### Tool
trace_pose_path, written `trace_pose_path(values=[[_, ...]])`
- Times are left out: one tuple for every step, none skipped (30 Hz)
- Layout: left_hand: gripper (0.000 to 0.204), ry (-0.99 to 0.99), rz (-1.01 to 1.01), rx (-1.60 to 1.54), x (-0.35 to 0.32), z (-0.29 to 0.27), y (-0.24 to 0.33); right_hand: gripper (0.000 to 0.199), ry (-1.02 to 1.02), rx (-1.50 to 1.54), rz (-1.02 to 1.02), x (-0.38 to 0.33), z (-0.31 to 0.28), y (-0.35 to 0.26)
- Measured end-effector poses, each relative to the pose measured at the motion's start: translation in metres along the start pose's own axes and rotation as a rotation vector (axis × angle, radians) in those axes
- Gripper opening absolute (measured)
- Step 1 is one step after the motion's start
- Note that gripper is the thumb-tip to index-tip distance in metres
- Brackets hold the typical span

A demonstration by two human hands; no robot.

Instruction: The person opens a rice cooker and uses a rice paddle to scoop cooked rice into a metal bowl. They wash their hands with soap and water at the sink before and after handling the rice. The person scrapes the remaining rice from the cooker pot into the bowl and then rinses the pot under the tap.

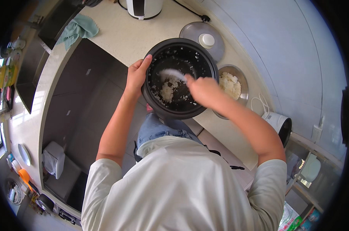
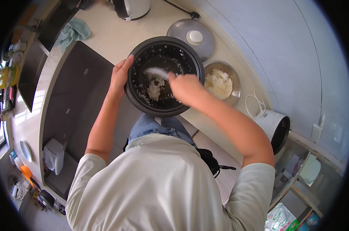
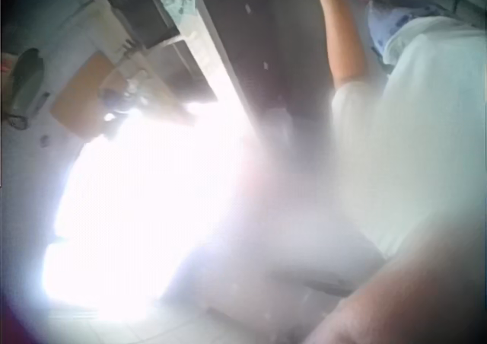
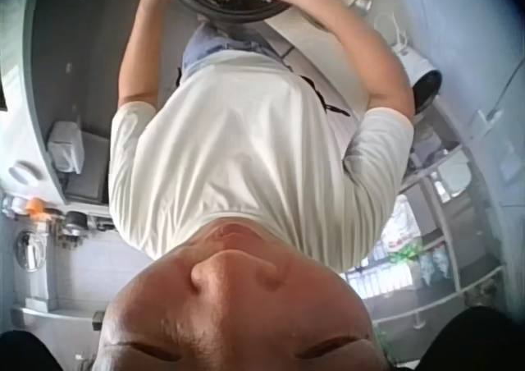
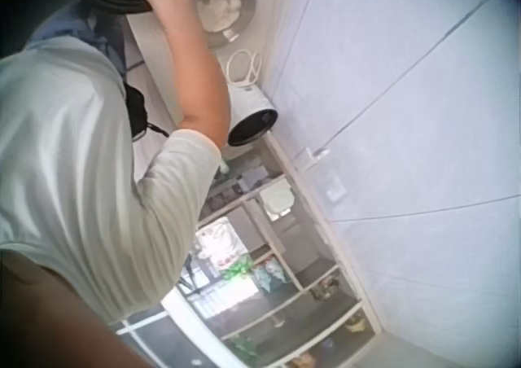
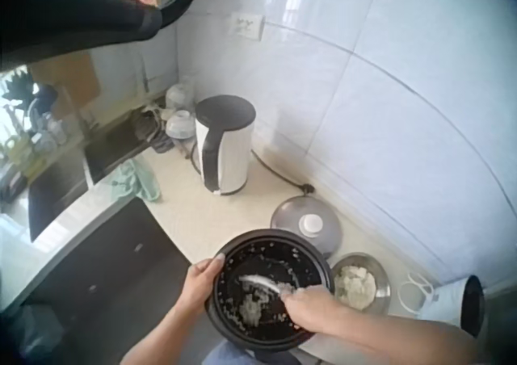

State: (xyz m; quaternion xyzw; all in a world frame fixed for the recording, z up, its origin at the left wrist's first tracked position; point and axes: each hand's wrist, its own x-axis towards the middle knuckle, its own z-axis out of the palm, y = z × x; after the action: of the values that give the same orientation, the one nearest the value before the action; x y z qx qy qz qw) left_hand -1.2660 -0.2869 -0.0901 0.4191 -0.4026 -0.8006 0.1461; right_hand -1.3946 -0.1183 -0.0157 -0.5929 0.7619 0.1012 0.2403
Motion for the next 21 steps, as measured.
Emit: trace_pose_path(values=[[0.033, -0.002, 0.001, 0.001, -0.001, 0.000, -0.001, 0.040, 0.064, -0.044, 0.049, 0.004, -0.004, 0.008], [0.033, -0.001, 0.004, 0.003, 0.000, 0.000, -0.001, 0.042, 0.046, -0.045, 0.047, 0.008, -0.006, 0.015], [0.033, -0.001, 0.006, 0.006, 0.001, -0.001, -0.002, 0.041, 0.029, -0.066, 0.013, 0.005, -0.003, 0.013], [0.033, -0.001, 0.009, 0.009, 0.002, -0.001, -0.003, 0.041, 0.011, -0.087, -0.021, -0.002, 0.000, 0.008], [0.033, -0.001, 0.010, 0.008, 0.001, 0.000, -0.003, 0.041, -0.009, -0.106, -0.057, -0.007, 0.001, 0.000], [0.033, -0.001, 0.011, 0.008, 0.001, 0.000, -0.001, 0.034, -0.101, -0.052, -0.065, -0.010, -0.004, -0.007], [0.033, -0.001, 0.012, 0.008, 0.000, 0.001, -0.001, 0.032, -0.142, -0.057, -0.078, -0.012, -0.006, -0.007], [0.033, 0.000, 0.014, 0.010, 0.001, -0.001, -0.001, 0.031, -0.180, -0.064, -0.091, -0.013, -0.008, -0.005], [0.033, 0.001, 0.015, 0.013, 0.003, -0.002, -0.003, 0.030, -0.218, -0.071, -0.104, -0.015, -0.011, -0.004], [0.033, 0.002, 0.017, 0.015, 0.004, -0.004, -0.004, 0.028, -0.193, -0.069, -0.076, -0.012, -0.017, 0.000], [0.033, 0.005, 0.016, 0.007, 0.002, -0.001, -0.002, 0.028, -0.158, -0.109, -0.027, -0.009, -0.022, 0.006], [0.034, 0.011, 0.013, 0.003, 0.000, 0.002, 0.001, 0.027, -0.108, -0.117, 0.037, -0.006, -0.027, 0.012], [0.034, 0.018, 0.010, -0.001, -0.002, 0.002, 0.002, 0.027, -0.057, -0.125, 0.101, -0.003, -0.031, 0.020], [0.034, 0.013, 0.011, -0.003, -0.001, 0.002, 0.000, 0.027, -0.042, -0.143, 0.103, -0.002, -0.029, 0.030], [0.034, 0.007, 0.012, -0.004, 0.001, 0.000, -0.003, 0.028, -0.084, -0.161, 0.083, -0.005, -0.023, 0.034], [0.034, 0.002, 0.013, -0.005, 0.002, -0.001, -0.004, 0.029, -0.127, -0.178, 0.063, -0.008, -0.016, 0.035], [0.034, 0.009, 0.014, 0.002, 0.003, 0.000, -0.004, 0.031, -0.169, -0.199, 0.043, -0.012, -0.013, 0.035], [0.034, 0.017, 0.010, 0.012, 0.002, -0.001, -0.003, 0.031, -0.256, -0.165, 0.001, -0.019, -0.016, 0.022], [0.034, 0.025, 0.006, 0.022, 0.001, -0.001, -0.003, 0.032, -0.313, -0.198, -0.102, -0.023, -0.005, 0.018], [0.034, 0.023, 0.006, 0.015, 0.001, -0.001, -0.003, 0.031, -0.315, -0.181, -0.125, -0.024, -0.005, 0.016], [0.034, 0.021, 0.007, 0.008, 0.001, -0.002, -0.003, 0.031, -0.317, -0.164, -0.148, -0.024, -0.008, 0.015]])
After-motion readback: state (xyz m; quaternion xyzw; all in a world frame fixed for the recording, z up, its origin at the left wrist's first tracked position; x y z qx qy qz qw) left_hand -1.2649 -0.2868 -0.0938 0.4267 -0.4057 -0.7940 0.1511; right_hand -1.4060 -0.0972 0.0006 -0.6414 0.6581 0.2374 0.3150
